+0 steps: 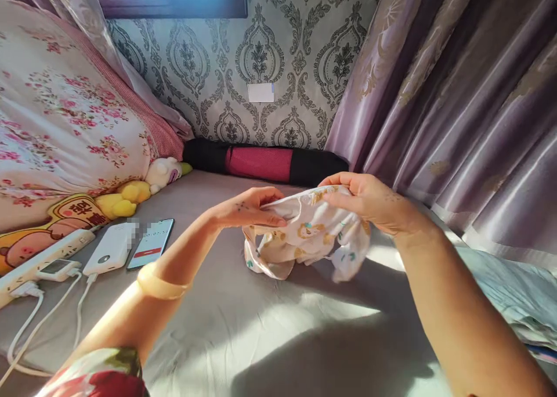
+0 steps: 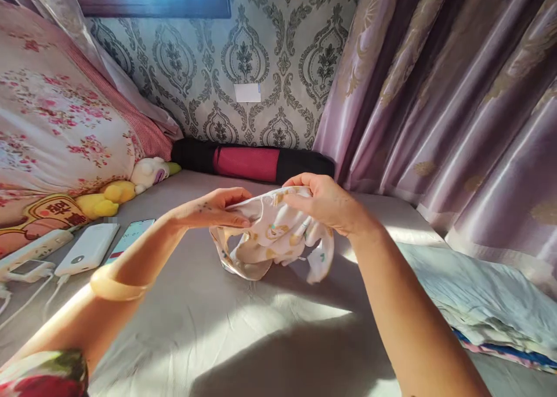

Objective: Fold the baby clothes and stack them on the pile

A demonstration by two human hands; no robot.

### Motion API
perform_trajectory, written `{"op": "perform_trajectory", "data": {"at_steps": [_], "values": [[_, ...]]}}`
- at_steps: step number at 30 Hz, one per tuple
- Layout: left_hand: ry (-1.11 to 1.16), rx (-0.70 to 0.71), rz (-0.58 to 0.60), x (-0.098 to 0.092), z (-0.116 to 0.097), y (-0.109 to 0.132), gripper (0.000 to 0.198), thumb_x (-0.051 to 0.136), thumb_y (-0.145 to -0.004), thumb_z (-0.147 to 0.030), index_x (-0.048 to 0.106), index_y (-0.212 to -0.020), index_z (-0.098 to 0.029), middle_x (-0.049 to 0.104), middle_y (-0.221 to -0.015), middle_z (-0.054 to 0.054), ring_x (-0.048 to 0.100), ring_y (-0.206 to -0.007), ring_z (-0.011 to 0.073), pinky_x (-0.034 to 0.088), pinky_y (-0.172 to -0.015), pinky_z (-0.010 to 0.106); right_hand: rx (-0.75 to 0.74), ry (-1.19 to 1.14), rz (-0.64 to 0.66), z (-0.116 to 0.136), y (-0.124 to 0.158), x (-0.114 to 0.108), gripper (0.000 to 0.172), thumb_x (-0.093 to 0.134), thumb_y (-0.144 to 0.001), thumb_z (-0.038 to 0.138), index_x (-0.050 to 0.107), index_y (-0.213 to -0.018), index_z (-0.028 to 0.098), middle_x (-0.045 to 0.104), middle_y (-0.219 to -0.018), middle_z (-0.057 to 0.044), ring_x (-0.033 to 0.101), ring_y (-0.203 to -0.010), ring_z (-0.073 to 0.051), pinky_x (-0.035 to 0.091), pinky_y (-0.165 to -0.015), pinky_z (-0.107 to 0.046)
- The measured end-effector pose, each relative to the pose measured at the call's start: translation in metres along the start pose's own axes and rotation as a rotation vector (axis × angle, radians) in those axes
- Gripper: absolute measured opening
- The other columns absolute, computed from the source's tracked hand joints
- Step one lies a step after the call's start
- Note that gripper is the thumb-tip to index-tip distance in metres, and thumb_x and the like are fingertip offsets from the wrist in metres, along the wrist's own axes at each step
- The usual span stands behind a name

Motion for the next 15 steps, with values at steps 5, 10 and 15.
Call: {"op": "perform_trajectory", "data": {"at_steps": [5,10,15], "values": [[-0.024,0.108,-0.339,0.029,0.026,0.023,0.043,0.076,-0.074,-0.048,0.066,-0.105,-0.021,0.069,-0.096,0.005,0.063,-0.085,0.018,0.052,-0.072,0.028,-0.217,0.476,-0.195,0.033,0.002,-0.022,0.02,0.074,-0.074,0.036,0.075,-0.085,0.019,0.061,-0.058,0.005,0.052,-0.048,-0.01,0.037,-0.043,-0.02],[-0.249,0.178,-0.847,0.083,0.023,0.06,0.039,0.076,-0.076,-0.044,0.053,-0.102,-0.025,0.06,-0.098,0.004,0.058,-0.089,0.0192,0.05,-0.08,0.033,-0.235,0.609,-0.298,0.051,0.005,-0.031,0.023,0.07,-0.082,0.036,0.073,-0.085,0.014,0.068,-0.071,-0.002,0.065,-0.075,-0.018,0.051,-0.069,-0.026],[-0.484,0.259,-0.818,0.134,0.021,0.052,0.03,0.069,-0.079,-0.026,0.047,-0.099,-0.024,0.055,-0.095,0.004,0.054,-0.089,0.0207,0.049,-0.082,0.036,-0.228,0.625,-0.335,0.068,0.014,-0.03,0.025,0.067,-0.086,0.036,0.07,-0.086,0.011,0.07,-0.078,-0.006,0.066,-0.09,-0.022,0.052,-0.084,-0.034]]}}
Point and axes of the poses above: each hand's wrist, its own y-axis away from the middle knuckle, its own x-axis out of the palm, z = x × y, the point moved 5 cm from there along -y, towards the middle knuckle
